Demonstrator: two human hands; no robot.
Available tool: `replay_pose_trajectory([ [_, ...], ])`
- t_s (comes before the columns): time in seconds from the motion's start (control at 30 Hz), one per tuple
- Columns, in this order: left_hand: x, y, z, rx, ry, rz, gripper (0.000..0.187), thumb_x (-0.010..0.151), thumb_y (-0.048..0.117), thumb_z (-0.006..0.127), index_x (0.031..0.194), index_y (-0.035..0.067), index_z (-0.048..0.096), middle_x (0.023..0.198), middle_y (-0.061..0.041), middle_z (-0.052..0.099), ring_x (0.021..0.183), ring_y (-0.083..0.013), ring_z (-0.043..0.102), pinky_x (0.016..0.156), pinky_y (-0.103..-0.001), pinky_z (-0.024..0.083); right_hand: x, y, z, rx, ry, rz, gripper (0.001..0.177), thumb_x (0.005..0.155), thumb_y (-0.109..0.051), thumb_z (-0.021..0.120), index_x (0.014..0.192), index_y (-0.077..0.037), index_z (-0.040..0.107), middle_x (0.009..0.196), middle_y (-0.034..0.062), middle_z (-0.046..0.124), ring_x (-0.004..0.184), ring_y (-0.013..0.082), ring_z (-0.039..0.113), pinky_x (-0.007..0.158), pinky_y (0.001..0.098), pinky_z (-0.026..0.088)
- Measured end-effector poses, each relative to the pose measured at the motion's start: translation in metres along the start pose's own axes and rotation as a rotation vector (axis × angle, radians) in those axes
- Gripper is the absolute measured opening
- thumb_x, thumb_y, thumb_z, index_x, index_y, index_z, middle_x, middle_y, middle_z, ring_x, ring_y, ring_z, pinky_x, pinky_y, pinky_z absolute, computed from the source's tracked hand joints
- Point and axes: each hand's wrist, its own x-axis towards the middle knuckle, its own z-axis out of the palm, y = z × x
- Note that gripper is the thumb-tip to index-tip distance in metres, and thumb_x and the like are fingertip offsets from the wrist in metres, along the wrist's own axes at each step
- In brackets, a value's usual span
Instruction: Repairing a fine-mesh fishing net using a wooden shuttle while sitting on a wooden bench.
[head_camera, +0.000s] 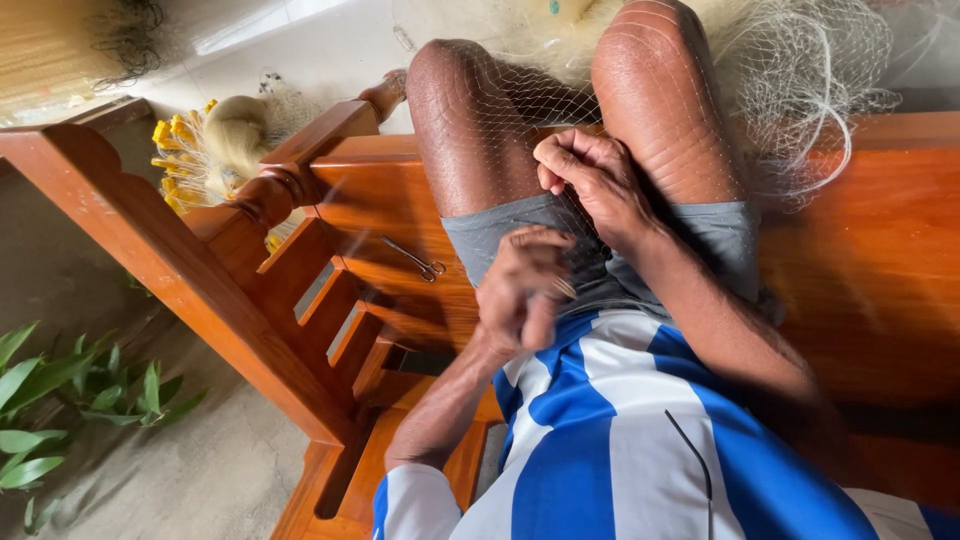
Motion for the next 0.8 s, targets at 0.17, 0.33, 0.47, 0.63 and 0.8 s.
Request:
replay_pose_trajectory([
  [0.17,-0.024,-0.007,0.022,-0.665,0.724,-0.873,0.005,0.112,0.013,0.052,0.109,0.011,0.049,0.085,-0.007,0.048,0.057,-0.0132,0.047,0.058,-0.035,0.047,0.006,0.012,0.001,0.067,0.041,0.041,0.016,0.106,-0.018,0.072,0.099,-0.003,0.072,0.069,0.0053,0.058,0.068,0.0086,0.051,0.066,0.0215,0.046],
  [0.33,-0.006,0.003,0.022,-0.785,0.672,-1.215,0.029,0.109,0.014,0.060,0.137,0.005,0.058,0.100,-0.007,0.070,0.051,-0.0021,0.039,0.044,-0.019,0.032,0.000,-0.007,0.006,0.094,0.096,0.121,0.018,0.101,-0.019,0.079,0.100,-0.002,0.078,0.062,-0.0011,0.051,0.060,0.0002,0.044,0.061,0.0134,0.038],
  [0.47,-0.010,-0.012,0.029,-0.706,0.500,-1.201,0.033,0.112,0.015,0.062,0.140,-0.002,0.060,0.098,-0.008,0.071,0.049,-0.0005,0.038,0.040,-0.017,0.029,-0.002,-0.026,0.011,0.122,0.103,0.183,0.017,0.099,-0.019,0.079,0.099,-0.002,0.078,0.060,-0.0028,0.052,0.058,-0.0015,0.046,0.058,0.0129,0.042],
  [0.63,0.012,-0.004,0.015,0.219,0.053,-0.639,0.037,0.104,0.002,0.070,0.140,0.008,0.070,0.101,-0.021,0.080,0.082,-0.0370,0.080,0.069,-0.040,0.064,0.004,-0.011,-0.002,0.202,0.054,0.210,0.016,0.097,-0.018,0.083,0.104,-0.004,0.079,0.059,-0.0034,0.055,0.055,-0.0027,0.049,0.063,0.0168,0.057],
  [0.8,-0.009,-0.007,0.014,0.490,-0.158,-0.541,0.038,0.098,0.010,0.073,0.135,0.019,0.072,0.091,-0.008,0.080,0.067,-0.0268,0.078,0.059,-0.038,0.065,0.009,-0.011,-0.003,0.136,0.010,0.254,0.017,0.100,-0.023,0.079,0.104,-0.006,0.079,0.058,-0.0091,0.047,0.056,-0.0034,0.042,0.077,0.0199,0.054],
])
